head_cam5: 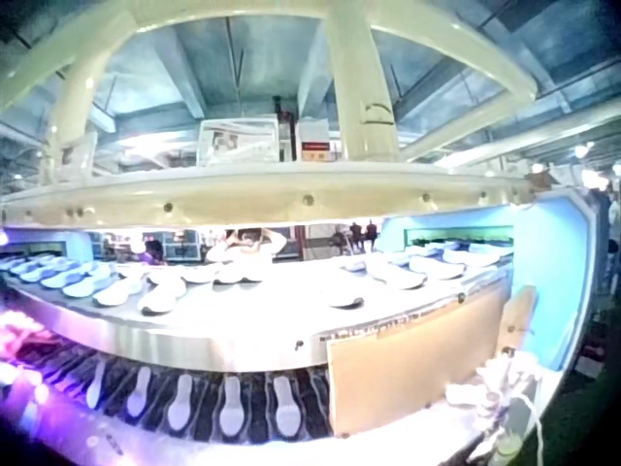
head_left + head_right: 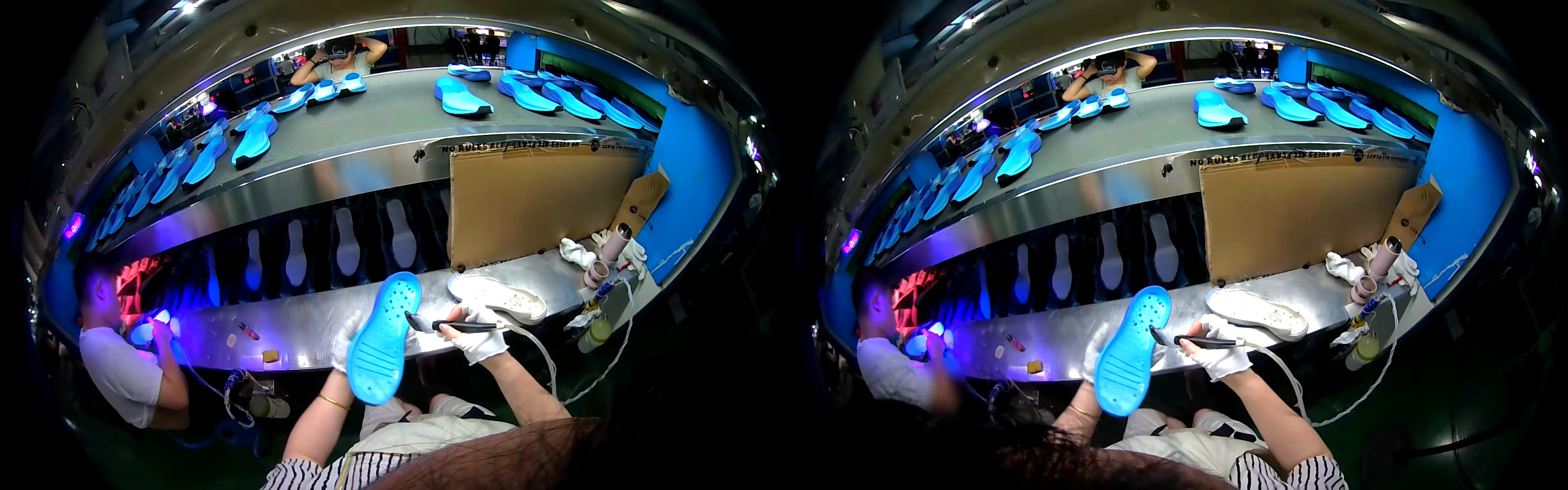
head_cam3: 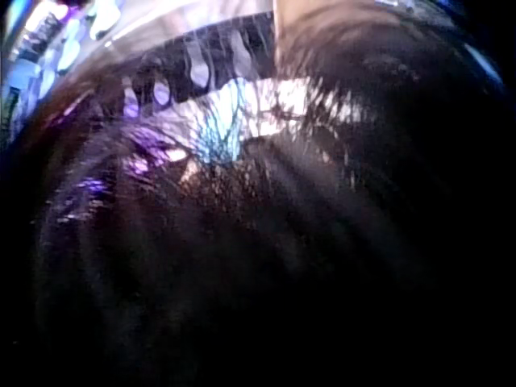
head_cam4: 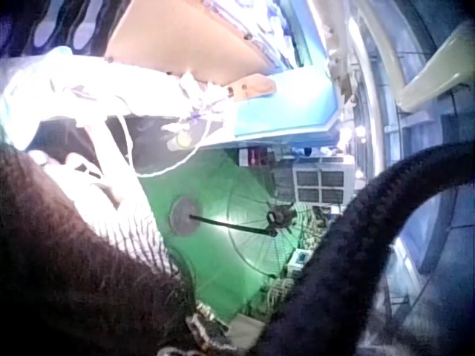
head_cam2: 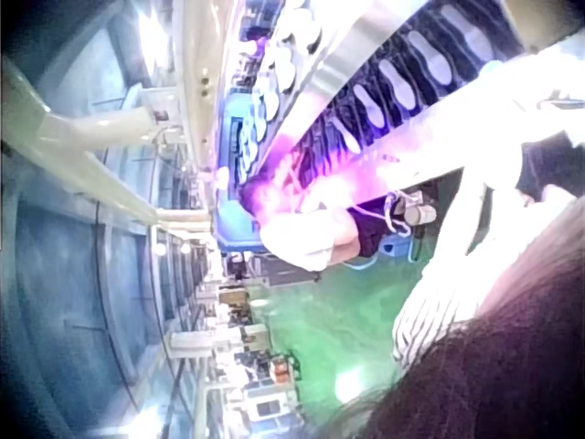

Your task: The person applies glue to the inner surface of blue shoe soles using a brush and then places the soles onto a conveyor belt.

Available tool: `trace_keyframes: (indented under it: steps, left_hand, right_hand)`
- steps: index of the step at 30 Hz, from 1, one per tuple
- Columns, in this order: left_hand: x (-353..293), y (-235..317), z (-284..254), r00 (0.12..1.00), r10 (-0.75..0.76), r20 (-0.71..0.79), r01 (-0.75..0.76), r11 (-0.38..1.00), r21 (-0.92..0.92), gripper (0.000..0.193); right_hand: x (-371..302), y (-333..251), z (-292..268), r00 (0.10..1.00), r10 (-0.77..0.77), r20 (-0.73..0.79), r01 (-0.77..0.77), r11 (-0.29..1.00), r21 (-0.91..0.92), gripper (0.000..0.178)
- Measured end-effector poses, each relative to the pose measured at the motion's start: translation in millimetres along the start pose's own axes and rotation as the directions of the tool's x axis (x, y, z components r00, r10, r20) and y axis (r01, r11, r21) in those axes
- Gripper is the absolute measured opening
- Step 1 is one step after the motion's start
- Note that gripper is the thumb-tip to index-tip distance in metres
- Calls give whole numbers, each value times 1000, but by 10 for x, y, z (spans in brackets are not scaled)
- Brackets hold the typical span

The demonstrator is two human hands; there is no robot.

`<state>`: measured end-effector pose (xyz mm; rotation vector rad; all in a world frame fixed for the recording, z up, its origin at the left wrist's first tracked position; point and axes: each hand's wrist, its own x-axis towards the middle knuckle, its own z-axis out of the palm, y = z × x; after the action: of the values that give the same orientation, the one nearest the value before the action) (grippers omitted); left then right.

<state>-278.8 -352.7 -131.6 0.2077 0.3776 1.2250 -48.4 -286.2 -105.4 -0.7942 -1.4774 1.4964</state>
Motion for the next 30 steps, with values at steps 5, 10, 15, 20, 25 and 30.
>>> trace_keyframes:
  steps: [5, 10, 15, 20, 25, 30]
  left_hand:
    - [48, -418, 298, 998, 42, 42, -40, 998, -49, 66]
    - [165, -601, 333, 982, 139, -127, -111, 973, 201, 68]
    - [121, -594, 369, 971, 202, -127, -184, 973, 138, 67]
    - [104, -574, 399, 954, 257, -154, -219, 949, 227, 71]
    - [114, -478, 227, 974, 225, -27, -223, 973, 65, 73]
    - [134, -371, 262, 958, 252, -136, -243, 967, 80, 73]
  right_hand:
    - [172, -15, -26, 982, -161, -94, 165, 986, 28, 15]
    - [161, -64, 167, 956, -293, -24, 292, 956, -26, 18]
    - [-45, -170, 105, 983, -172, 64, 164, 980, 113, 18]
    - [-53, -62, 226, 904, -421, 80, 428, 885, -183, 18]
    - [-279, -171, 311, 962, -130, 240, 148, 987, -56, 18]
    - [-264, -212, 349, 884, -373, 282, 454, 831, -322, 20]
